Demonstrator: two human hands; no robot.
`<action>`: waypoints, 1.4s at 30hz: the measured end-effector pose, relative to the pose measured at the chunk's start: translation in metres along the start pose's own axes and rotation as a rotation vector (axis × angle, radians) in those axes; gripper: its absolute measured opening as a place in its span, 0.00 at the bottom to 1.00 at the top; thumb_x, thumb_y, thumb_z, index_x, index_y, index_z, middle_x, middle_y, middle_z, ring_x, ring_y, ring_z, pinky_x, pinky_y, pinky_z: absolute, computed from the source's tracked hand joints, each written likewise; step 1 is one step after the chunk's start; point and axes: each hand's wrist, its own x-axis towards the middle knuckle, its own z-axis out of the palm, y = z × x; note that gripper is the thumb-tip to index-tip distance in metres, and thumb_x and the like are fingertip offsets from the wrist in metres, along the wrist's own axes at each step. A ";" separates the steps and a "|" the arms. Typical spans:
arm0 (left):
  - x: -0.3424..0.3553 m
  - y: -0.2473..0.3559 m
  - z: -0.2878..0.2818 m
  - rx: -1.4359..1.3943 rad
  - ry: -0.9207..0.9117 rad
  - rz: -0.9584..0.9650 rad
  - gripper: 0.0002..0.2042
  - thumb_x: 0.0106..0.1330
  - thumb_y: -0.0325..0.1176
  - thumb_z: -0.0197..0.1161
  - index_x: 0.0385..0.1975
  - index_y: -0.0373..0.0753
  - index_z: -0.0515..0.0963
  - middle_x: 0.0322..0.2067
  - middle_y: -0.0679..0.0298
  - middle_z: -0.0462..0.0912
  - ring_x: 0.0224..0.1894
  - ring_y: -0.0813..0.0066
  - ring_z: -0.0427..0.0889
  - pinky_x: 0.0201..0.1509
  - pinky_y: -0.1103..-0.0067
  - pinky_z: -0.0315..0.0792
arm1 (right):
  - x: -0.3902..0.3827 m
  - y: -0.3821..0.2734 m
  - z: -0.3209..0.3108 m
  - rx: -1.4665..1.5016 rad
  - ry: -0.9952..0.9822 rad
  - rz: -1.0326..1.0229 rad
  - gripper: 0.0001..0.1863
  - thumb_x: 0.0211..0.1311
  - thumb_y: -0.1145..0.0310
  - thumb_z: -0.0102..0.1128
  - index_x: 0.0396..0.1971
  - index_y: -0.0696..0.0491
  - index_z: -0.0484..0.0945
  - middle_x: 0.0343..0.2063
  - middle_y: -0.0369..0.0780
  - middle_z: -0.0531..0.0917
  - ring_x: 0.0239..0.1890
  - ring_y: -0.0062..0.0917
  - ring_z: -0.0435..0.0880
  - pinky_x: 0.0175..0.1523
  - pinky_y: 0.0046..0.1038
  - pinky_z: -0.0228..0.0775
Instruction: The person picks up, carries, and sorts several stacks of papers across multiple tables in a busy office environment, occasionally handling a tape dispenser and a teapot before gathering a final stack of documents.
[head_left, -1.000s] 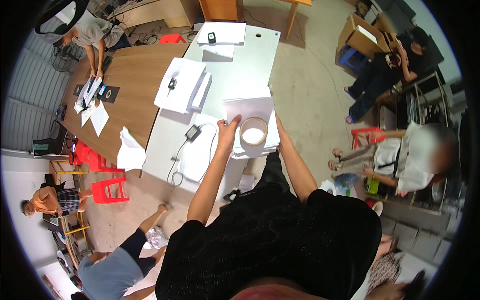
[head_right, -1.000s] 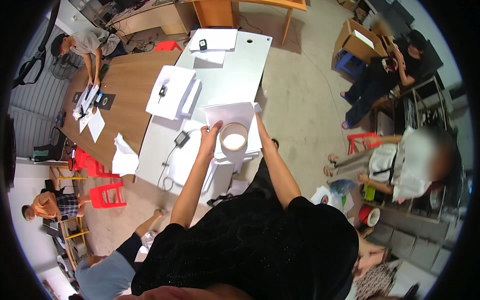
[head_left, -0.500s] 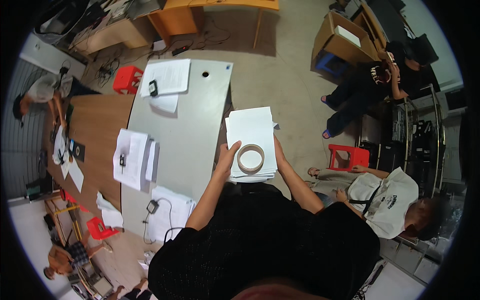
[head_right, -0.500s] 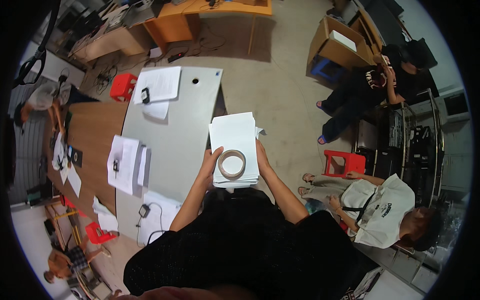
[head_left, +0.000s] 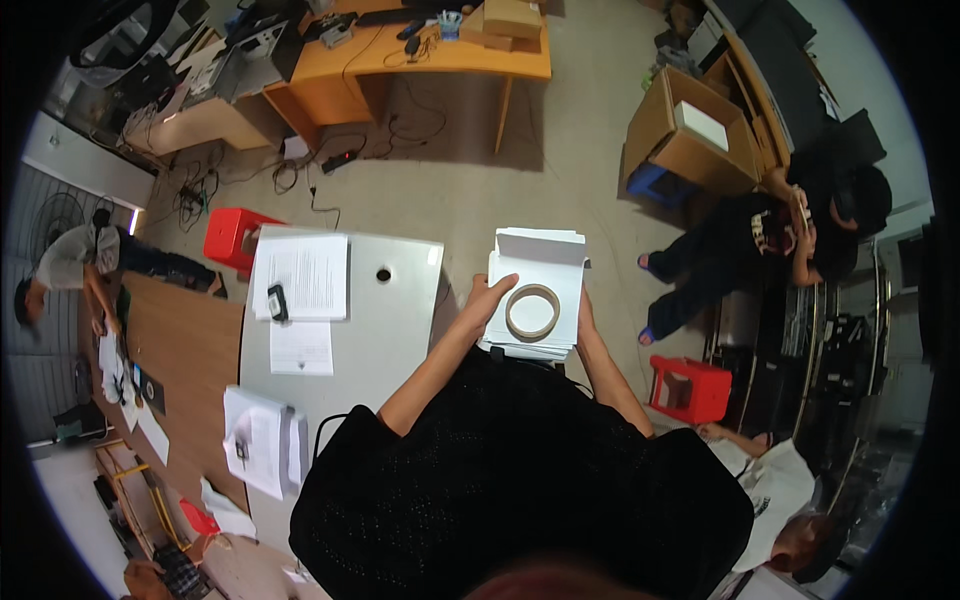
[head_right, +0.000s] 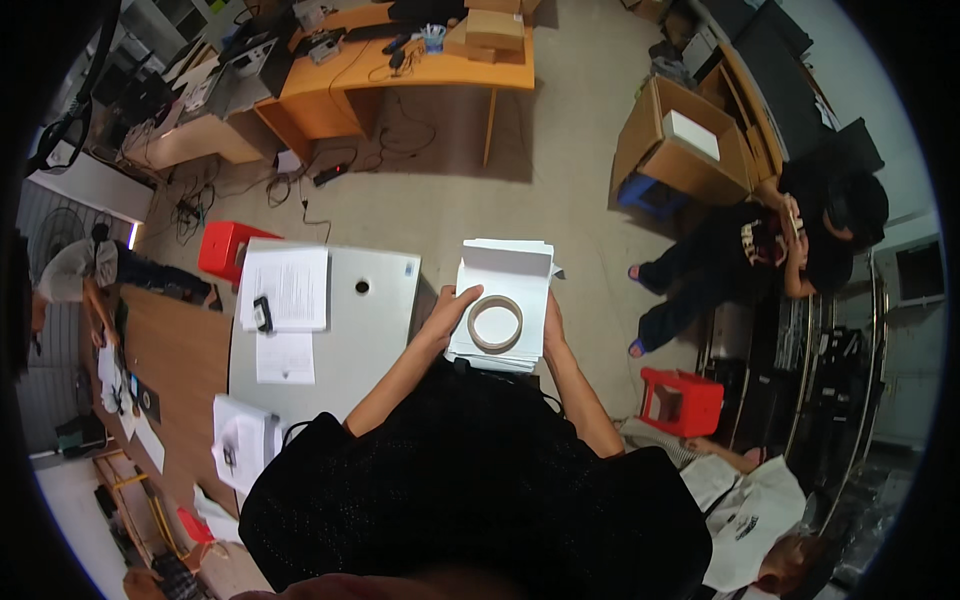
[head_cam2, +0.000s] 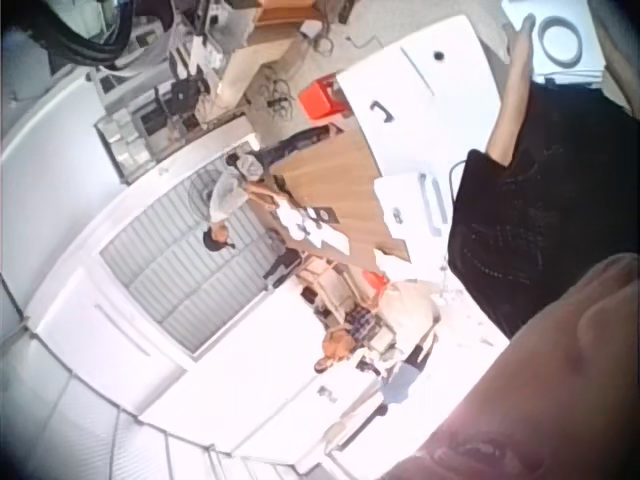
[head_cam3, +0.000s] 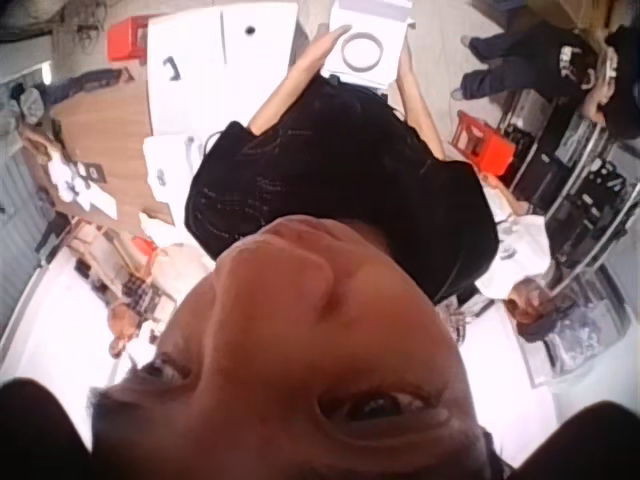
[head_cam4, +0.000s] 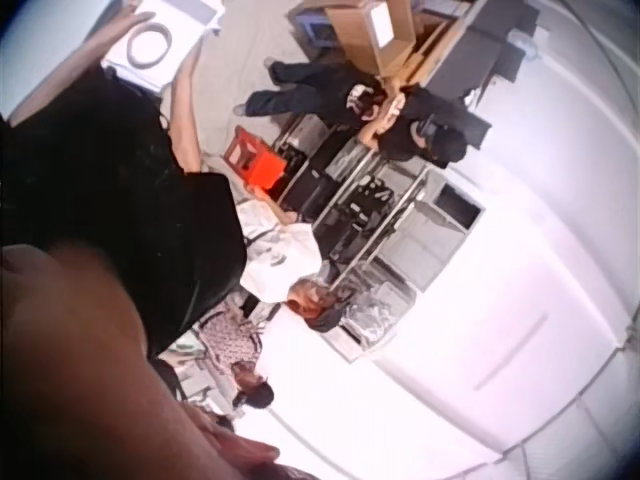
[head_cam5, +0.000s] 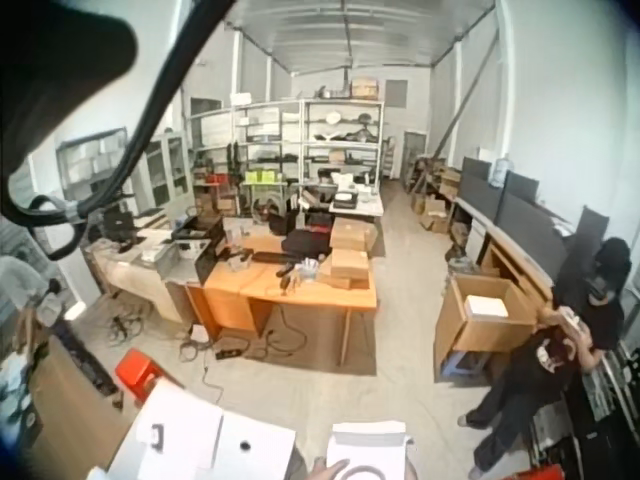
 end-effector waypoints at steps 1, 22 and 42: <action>0.017 0.024 0.002 -0.030 -0.009 0.016 0.37 0.55 0.47 0.67 0.51 0.22 0.58 0.47 0.44 0.70 0.48 0.64 0.75 0.49 0.75 0.72 | 0.023 -0.011 0.005 -0.047 0.072 -0.007 0.26 0.68 0.52 0.42 0.55 0.57 0.68 0.46 0.41 0.78 0.46 0.25 0.78 0.51 0.26 0.72; 0.364 0.281 -0.144 -0.449 0.370 0.179 0.23 0.68 0.42 0.52 0.57 0.33 0.66 0.52 0.57 0.74 0.52 0.71 0.75 0.53 0.77 0.72 | 0.528 -0.141 0.247 -0.333 -0.424 0.311 0.25 0.70 0.51 0.41 0.56 0.56 0.65 0.49 0.38 0.74 0.50 0.21 0.73 0.55 0.24 0.65; 0.666 0.502 -0.478 -0.113 0.236 0.122 0.31 0.58 0.43 0.65 0.53 0.28 0.60 0.47 0.50 0.71 0.50 0.66 0.72 0.53 0.75 0.68 | 0.865 -0.040 0.523 -0.016 -0.179 0.107 0.23 0.70 0.54 0.39 0.56 0.53 0.65 0.49 0.39 0.74 0.50 0.24 0.73 0.54 0.25 0.64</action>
